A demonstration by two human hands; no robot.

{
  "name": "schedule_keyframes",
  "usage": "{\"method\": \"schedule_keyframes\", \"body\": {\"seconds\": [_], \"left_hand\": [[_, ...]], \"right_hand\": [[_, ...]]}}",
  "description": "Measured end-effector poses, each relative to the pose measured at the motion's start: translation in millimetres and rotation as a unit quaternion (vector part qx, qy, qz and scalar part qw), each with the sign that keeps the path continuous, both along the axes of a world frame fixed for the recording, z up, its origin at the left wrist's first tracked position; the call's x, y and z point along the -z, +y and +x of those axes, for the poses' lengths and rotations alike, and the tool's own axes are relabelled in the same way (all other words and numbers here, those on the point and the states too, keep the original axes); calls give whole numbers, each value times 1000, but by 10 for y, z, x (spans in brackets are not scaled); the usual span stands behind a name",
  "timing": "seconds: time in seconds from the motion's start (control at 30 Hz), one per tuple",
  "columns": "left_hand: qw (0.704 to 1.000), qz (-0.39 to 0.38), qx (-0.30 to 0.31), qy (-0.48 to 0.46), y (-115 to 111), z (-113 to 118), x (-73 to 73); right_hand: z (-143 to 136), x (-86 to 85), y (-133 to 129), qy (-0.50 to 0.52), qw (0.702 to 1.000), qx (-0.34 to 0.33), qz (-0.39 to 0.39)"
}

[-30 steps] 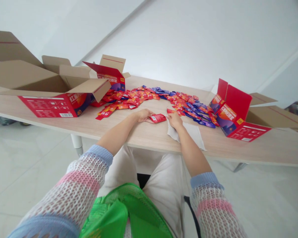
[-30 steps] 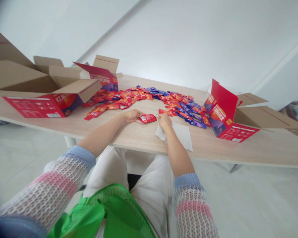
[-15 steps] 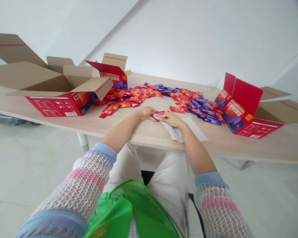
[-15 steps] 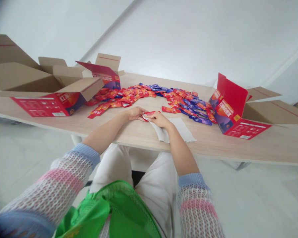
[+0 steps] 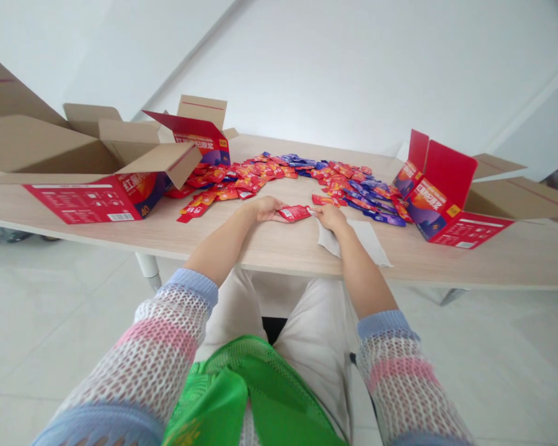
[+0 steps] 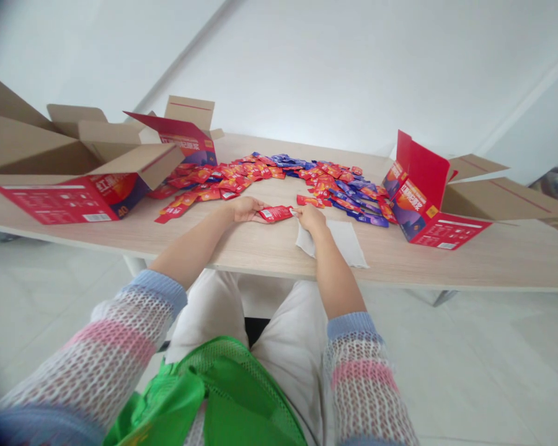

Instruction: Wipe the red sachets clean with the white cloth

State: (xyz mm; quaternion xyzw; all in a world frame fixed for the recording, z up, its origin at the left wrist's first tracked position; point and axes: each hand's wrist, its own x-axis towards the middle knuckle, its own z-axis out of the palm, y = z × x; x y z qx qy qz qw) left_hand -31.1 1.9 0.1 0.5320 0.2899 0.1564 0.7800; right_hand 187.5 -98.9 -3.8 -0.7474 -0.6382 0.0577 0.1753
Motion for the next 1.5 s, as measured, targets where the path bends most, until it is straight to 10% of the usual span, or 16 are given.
{"method": "schedule_keyframes", "body": {"seconds": [0.23,0.63,0.87,1.5], "left_hand": [[1000,11,-3,-18,-60,-6,-23],[999,47,-9,-11,-7,60,74],[999,9,45,-16,97,19,103],[999,9,-41,-18,-27,7,8]], "right_hand": [[-50,-5,-7,-21,1000,-14,2],[-373,16,36,1,953,-292,87],[-243,58,95,6,949,-310,52],[-146,41,49,-112,993,34,-5]]}}
